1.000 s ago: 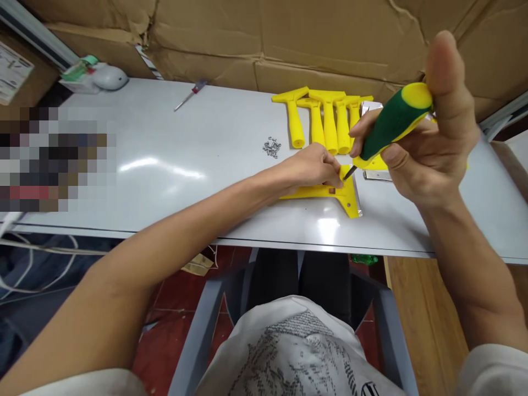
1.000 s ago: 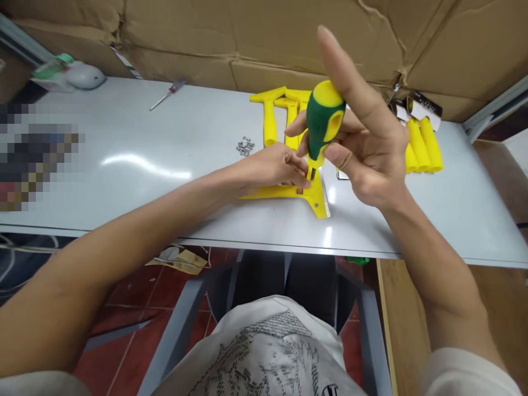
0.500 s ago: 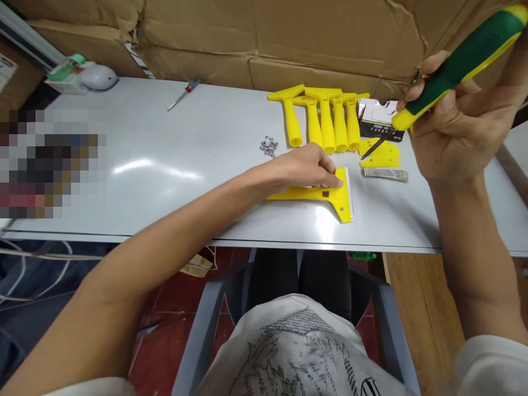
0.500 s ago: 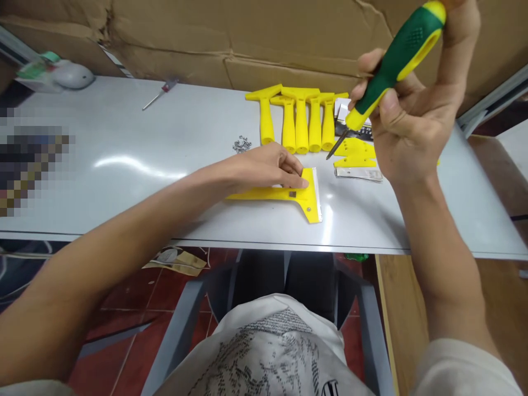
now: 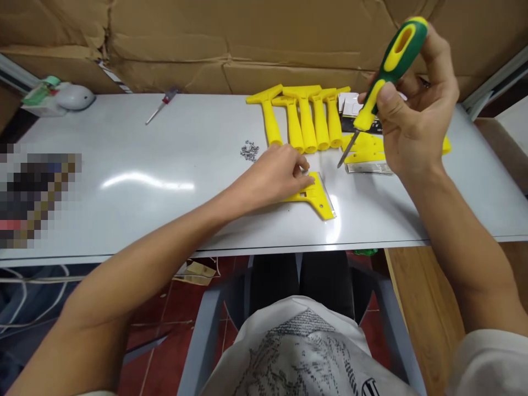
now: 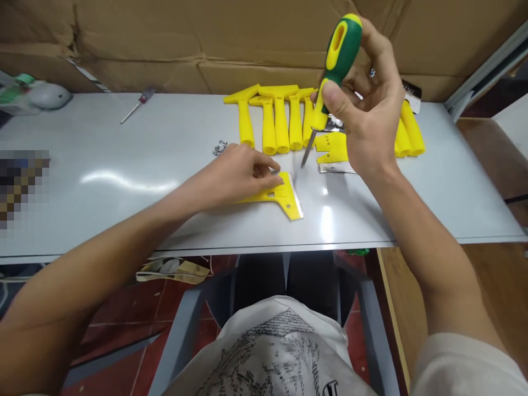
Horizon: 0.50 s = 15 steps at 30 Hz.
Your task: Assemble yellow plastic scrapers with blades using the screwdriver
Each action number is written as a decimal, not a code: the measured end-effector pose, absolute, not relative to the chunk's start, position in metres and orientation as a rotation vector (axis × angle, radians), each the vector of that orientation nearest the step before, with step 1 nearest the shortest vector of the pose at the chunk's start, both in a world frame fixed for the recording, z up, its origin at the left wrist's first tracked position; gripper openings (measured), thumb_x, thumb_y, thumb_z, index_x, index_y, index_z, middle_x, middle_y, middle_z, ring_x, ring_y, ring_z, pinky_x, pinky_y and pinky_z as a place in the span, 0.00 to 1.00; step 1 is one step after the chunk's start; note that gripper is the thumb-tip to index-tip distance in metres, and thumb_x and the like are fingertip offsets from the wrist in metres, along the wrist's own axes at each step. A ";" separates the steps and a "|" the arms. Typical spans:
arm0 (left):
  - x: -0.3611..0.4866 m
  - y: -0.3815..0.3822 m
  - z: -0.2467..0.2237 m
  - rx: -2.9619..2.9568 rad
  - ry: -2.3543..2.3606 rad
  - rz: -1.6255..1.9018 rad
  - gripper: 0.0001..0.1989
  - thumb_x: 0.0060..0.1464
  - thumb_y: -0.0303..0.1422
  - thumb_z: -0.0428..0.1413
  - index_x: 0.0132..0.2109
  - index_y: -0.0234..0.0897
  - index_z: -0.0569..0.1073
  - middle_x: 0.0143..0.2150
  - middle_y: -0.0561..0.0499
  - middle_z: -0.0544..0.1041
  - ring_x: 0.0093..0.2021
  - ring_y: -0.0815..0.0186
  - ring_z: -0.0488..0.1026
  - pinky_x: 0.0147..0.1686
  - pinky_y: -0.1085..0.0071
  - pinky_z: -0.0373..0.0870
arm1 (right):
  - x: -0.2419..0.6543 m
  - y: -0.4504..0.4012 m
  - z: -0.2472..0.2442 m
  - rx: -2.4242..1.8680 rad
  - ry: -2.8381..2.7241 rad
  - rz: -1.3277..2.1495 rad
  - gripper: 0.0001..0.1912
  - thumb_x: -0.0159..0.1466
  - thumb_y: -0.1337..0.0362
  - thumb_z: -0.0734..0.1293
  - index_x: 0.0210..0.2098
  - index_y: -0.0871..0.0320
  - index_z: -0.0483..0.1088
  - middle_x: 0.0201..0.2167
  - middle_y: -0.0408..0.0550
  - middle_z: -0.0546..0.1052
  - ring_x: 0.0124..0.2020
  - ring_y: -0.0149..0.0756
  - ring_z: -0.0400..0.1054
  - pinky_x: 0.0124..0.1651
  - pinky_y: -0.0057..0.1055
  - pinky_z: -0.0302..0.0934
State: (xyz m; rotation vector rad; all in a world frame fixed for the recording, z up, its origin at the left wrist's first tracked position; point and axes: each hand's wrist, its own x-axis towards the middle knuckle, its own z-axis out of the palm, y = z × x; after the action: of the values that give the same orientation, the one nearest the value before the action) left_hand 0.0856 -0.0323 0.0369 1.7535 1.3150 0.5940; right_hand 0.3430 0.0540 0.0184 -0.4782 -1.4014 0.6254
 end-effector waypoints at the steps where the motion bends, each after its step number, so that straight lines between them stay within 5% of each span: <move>1: 0.082 -0.035 0.041 1.942 1.357 0.506 0.07 0.63 0.31 0.72 0.48 0.38 0.90 0.34 0.49 0.82 0.47 0.51 0.83 0.64 0.54 0.74 | 0.343 0.046 0.023 -0.528 -1.367 0.674 0.38 0.51 0.37 0.90 0.59 0.25 0.80 0.58 0.29 0.83 0.42 0.38 0.80 0.46 0.41 0.88; 5: 0.059 -0.054 0.050 2.553 1.243 0.154 0.28 0.74 0.44 0.67 0.73 0.35 0.80 0.60 0.38 0.87 0.62 0.43 0.83 0.64 0.49 0.80 | 0.356 0.040 0.039 -0.678 -1.186 0.911 0.31 0.53 0.42 0.92 0.51 0.31 0.81 0.45 0.33 0.83 0.45 0.39 0.84 0.50 0.42 0.89; 7: 0.047 -0.062 0.045 2.697 1.210 0.076 0.33 0.75 0.42 0.67 0.79 0.34 0.75 0.64 0.34 0.84 0.65 0.41 0.82 0.62 0.49 0.82 | 0.372 0.051 0.041 -0.652 -1.103 0.961 0.32 0.47 0.43 0.94 0.44 0.37 0.80 0.43 0.34 0.84 0.47 0.40 0.86 0.51 0.40 0.89; 9: 0.041 -0.064 0.036 2.770 1.202 0.066 0.29 0.77 0.39 0.64 0.77 0.34 0.76 0.63 0.34 0.84 0.62 0.43 0.83 0.58 0.51 0.84 | 0.391 0.068 0.037 -0.630 -1.035 0.963 0.36 0.40 0.41 0.96 0.37 0.42 0.77 0.41 0.36 0.86 0.52 0.42 0.86 0.54 0.41 0.89; 12: 0.047 -0.055 0.023 2.833 1.096 0.170 0.22 0.78 0.37 0.61 0.72 0.34 0.80 0.62 0.36 0.85 0.61 0.46 0.84 0.55 0.55 0.83 | 0.415 0.098 0.025 -0.681 -0.982 0.945 0.25 0.57 0.51 0.92 0.41 0.42 0.76 0.40 0.40 0.85 0.49 0.40 0.86 0.55 0.41 0.88; 15: 0.060 -0.038 0.014 2.932 1.004 0.254 0.18 0.80 0.37 0.57 0.68 0.38 0.83 0.60 0.38 0.86 0.58 0.47 0.84 0.51 0.55 0.81 | 0.416 0.113 0.015 -0.726 -0.960 0.940 0.26 0.56 0.54 0.92 0.43 0.41 0.76 0.38 0.38 0.83 0.42 0.40 0.85 0.45 0.40 0.86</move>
State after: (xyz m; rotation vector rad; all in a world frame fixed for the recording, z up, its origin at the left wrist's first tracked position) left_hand 0.0600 -0.0376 0.0144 2.9316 1.0037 0.2541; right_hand 0.4162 0.1128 0.0149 -0.7261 -0.9599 0.9399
